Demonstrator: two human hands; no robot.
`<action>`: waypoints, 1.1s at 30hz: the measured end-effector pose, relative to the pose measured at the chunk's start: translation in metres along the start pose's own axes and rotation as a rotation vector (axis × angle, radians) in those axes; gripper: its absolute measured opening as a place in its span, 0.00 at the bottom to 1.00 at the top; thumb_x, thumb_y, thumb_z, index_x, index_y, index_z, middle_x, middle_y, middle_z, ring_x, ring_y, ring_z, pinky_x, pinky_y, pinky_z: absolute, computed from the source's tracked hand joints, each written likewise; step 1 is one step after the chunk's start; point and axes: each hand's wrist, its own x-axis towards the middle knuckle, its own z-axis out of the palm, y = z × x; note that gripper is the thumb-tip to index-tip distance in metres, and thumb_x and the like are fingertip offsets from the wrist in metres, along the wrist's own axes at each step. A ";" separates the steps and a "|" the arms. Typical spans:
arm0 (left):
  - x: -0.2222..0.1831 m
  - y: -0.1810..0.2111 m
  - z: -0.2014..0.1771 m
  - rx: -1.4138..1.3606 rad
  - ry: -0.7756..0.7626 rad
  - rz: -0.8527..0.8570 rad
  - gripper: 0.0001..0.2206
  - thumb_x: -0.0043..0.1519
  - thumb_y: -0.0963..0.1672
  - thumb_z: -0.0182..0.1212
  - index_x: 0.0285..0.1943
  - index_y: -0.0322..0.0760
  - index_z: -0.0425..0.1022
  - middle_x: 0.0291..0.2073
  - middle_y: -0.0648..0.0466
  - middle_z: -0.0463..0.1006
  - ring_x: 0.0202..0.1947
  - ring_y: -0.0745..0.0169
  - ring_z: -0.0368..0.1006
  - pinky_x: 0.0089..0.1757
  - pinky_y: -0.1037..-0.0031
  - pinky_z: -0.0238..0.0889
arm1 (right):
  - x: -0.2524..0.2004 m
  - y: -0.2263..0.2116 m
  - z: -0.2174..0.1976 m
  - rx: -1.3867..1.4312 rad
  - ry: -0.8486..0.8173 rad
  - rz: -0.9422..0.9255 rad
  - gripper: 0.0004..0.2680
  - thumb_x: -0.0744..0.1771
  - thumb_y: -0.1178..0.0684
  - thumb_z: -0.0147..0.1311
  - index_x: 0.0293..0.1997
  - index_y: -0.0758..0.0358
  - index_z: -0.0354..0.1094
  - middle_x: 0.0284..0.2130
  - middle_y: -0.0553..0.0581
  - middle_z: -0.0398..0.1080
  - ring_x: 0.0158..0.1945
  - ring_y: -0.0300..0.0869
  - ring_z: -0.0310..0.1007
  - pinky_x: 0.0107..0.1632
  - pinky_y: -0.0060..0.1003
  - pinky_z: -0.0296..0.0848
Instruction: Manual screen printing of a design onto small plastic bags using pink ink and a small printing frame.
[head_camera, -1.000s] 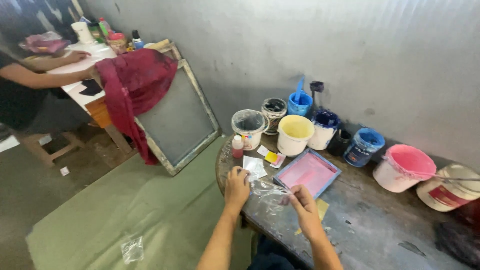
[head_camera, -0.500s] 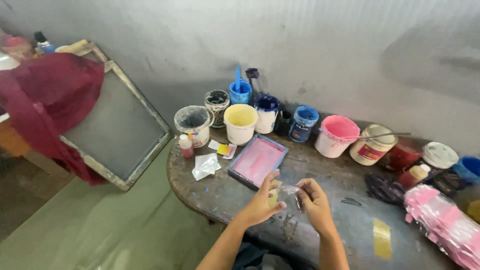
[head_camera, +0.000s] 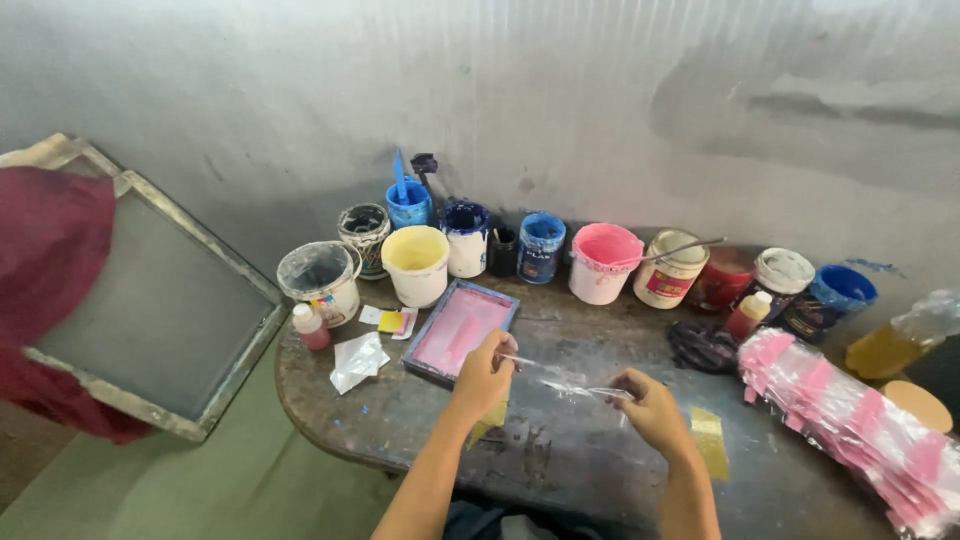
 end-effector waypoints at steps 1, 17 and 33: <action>0.008 -0.013 0.006 -0.001 -0.002 0.001 0.07 0.63 0.39 0.46 0.45 0.44 0.69 0.35 0.54 0.77 0.31 0.63 0.72 0.39 0.69 0.63 | 0.007 0.012 -0.006 -0.001 0.003 0.001 0.07 0.61 0.63 0.55 0.38 0.59 0.75 0.33 0.53 0.83 0.38 0.39 0.82 0.46 0.33 0.74; 0.124 -0.079 0.051 0.563 0.568 0.315 0.09 0.53 0.39 0.66 0.31 0.53 0.81 0.42 0.67 0.75 0.40 0.58 0.77 0.41 0.68 0.72 | 0.094 0.059 -0.045 -0.348 0.805 -0.584 0.09 0.60 0.58 0.61 0.35 0.39 0.77 0.46 0.43 0.73 0.55 0.48 0.65 0.61 0.40 0.60; 0.108 -0.127 0.120 0.851 0.190 0.493 0.18 0.61 0.53 0.62 0.55 0.47 0.78 0.49 0.54 0.79 0.54 0.48 0.74 0.51 0.57 0.67 | 0.118 0.168 -0.057 -0.852 0.118 0.077 0.19 0.61 0.59 0.53 0.51 0.32 0.77 0.60 0.38 0.70 0.64 0.46 0.69 0.57 0.45 0.74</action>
